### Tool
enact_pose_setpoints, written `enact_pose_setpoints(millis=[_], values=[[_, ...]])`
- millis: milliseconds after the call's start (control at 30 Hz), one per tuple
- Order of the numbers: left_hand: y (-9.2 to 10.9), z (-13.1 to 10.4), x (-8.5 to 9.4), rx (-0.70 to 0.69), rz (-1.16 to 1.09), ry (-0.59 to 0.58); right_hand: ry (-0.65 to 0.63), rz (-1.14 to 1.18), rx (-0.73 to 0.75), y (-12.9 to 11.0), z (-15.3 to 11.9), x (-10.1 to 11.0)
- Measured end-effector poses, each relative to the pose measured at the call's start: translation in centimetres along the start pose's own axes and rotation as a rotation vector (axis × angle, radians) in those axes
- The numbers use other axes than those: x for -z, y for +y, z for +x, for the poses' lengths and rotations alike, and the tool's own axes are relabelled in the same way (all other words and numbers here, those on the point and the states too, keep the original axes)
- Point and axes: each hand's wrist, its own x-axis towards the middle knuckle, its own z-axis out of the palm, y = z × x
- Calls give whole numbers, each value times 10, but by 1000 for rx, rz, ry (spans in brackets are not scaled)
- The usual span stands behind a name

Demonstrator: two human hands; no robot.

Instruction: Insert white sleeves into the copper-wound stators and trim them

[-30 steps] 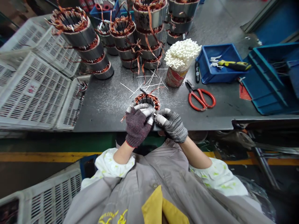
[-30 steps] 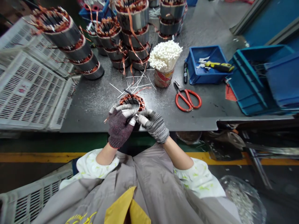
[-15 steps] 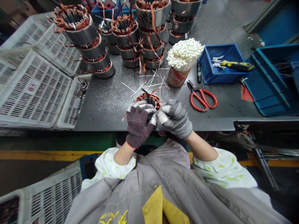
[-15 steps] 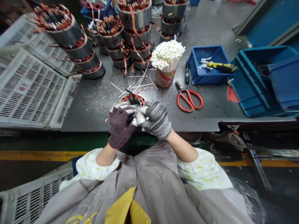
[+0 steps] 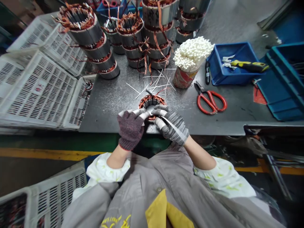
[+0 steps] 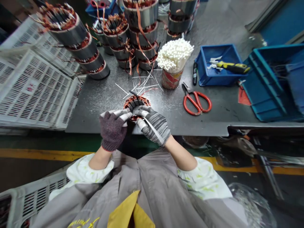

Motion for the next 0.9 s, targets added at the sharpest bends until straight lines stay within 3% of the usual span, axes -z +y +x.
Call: enact_pose_setpoints(millis=[133,233,400,467,600,667,767,900], values=[[-5,18,2,-154,61,-76,-57,84,-52,8,21,-2],[-5,24,7,-326,-19,-15,-140,126,-22,20,33,9],[-13,24,13,-345,-270,-39,-253,478,0,40,35,39],[-15,24,11,-353,-251,-56,-94,511,-67,50,39,58],[3,20,5,-277,-18,-17,564,198,-194,69,72,92],[18,17,4,-225,67,13,760,55,-214,78,94,100],[33,15,4,-171,54,67,787,-67,-172,88,117,103],[28,17,3,-209,-62,89,693,-13,-103,97,116,105]])
